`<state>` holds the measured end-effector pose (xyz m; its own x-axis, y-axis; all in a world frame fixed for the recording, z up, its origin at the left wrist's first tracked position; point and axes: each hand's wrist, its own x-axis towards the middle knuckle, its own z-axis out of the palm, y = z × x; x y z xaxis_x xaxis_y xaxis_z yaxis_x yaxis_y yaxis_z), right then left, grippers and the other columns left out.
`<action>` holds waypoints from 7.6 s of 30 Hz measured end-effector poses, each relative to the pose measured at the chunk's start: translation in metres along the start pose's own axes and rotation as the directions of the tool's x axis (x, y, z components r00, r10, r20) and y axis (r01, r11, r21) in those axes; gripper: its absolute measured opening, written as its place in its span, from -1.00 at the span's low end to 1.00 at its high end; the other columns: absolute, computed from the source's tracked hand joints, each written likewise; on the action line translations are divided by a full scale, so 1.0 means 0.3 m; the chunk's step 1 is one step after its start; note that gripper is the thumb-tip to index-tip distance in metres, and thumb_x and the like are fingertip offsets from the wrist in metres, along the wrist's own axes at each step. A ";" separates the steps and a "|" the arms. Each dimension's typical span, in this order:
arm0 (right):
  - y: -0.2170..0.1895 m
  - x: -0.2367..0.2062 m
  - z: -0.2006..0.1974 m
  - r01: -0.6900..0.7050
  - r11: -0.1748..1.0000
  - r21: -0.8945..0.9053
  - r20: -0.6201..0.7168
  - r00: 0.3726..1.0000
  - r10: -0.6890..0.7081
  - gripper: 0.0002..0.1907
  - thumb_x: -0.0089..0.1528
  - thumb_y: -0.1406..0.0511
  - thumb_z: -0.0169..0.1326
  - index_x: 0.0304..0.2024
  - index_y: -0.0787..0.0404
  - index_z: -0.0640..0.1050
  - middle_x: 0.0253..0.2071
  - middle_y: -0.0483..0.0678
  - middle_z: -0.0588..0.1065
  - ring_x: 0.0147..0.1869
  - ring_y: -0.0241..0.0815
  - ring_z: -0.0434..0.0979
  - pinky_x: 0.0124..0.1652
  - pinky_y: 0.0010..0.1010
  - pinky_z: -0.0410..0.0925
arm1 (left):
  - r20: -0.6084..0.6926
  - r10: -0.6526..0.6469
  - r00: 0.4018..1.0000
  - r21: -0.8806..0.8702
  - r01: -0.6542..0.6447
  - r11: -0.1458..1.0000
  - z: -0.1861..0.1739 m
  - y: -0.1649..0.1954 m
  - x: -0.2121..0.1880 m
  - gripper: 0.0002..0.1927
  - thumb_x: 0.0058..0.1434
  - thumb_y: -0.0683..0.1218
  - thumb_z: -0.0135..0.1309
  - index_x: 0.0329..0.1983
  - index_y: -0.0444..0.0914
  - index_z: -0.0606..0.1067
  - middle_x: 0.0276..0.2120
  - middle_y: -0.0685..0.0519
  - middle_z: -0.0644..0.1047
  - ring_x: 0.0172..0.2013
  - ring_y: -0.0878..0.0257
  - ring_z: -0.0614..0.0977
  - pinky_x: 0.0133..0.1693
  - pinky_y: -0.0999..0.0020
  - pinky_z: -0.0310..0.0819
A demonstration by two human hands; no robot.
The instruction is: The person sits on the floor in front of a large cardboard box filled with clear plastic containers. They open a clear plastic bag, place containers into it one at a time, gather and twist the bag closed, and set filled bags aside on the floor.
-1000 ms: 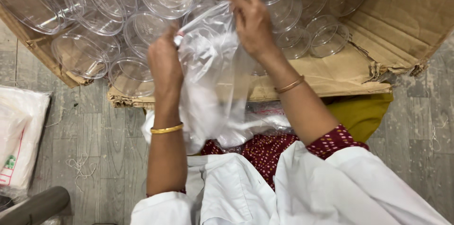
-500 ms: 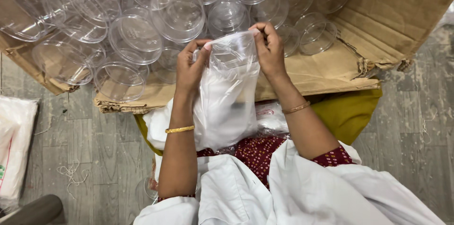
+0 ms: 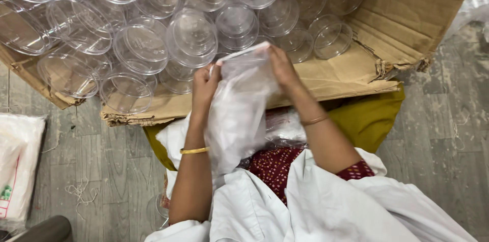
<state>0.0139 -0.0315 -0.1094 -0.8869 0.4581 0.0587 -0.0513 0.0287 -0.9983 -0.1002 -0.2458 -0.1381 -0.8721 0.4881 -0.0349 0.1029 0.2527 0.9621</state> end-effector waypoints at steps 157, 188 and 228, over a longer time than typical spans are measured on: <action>-0.280 -0.152 0.055 -0.034 0.959 -0.281 -0.004 0.999 0.035 -0.84 0.30 0.38 0.17 -0.07 0.29 0.61 -0.26 -0.09 0.65 -0.20 -0.42 0.62 -0.22 -0.51 0.50 | 0.406 -0.069 0.911 -0.522 0.293 0.801 -0.041 0.353 -0.036 -0.75 0.22 -0.16 0.23 -0.07 -0.35 0.56 -0.12 0.00 0.66 -0.17 0.33 0.64 -0.08 0.43 0.56; -0.141 -0.068 -0.138 -0.309 0.763 -0.567 -0.166 0.951 0.261 -0.68 0.37 0.39 -0.06 0.11 0.07 0.57 -0.50 0.00 0.47 -0.51 -0.30 0.36 -0.47 -0.41 0.25 | 0.111 0.119 0.987 0.655 -0.163 0.738 0.155 0.281 -0.029 -0.82 0.31 -0.06 0.07 -0.15 -0.27 0.53 -0.39 -0.26 0.59 -0.32 -0.26 0.64 -0.27 -0.10 0.47; -0.060 -0.003 -0.066 -0.543 0.367 0.755 0.525 0.836 0.157 -0.40 0.40 -0.04 -0.05 0.14 0.37 0.49 -0.05 0.01 0.51 -0.02 -0.22 0.51 -0.01 -0.37 0.40 | 0.085 0.097 0.992 -0.533 -0.037 0.845 -0.005 0.364 0.039 -0.86 0.44 -0.09 0.11 -0.22 -0.24 0.56 -0.51 0.26 0.41 -0.55 0.54 0.32 -0.49 0.55 0.15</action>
<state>0.0245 -0.0149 -0.0916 -0.9910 -0.0790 -0.1083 0.1162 -0.9091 -0.4000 -0.1000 -0.2139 -0.0331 -0.8142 0.5795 0.0353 -0.1362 -0.2497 0.9587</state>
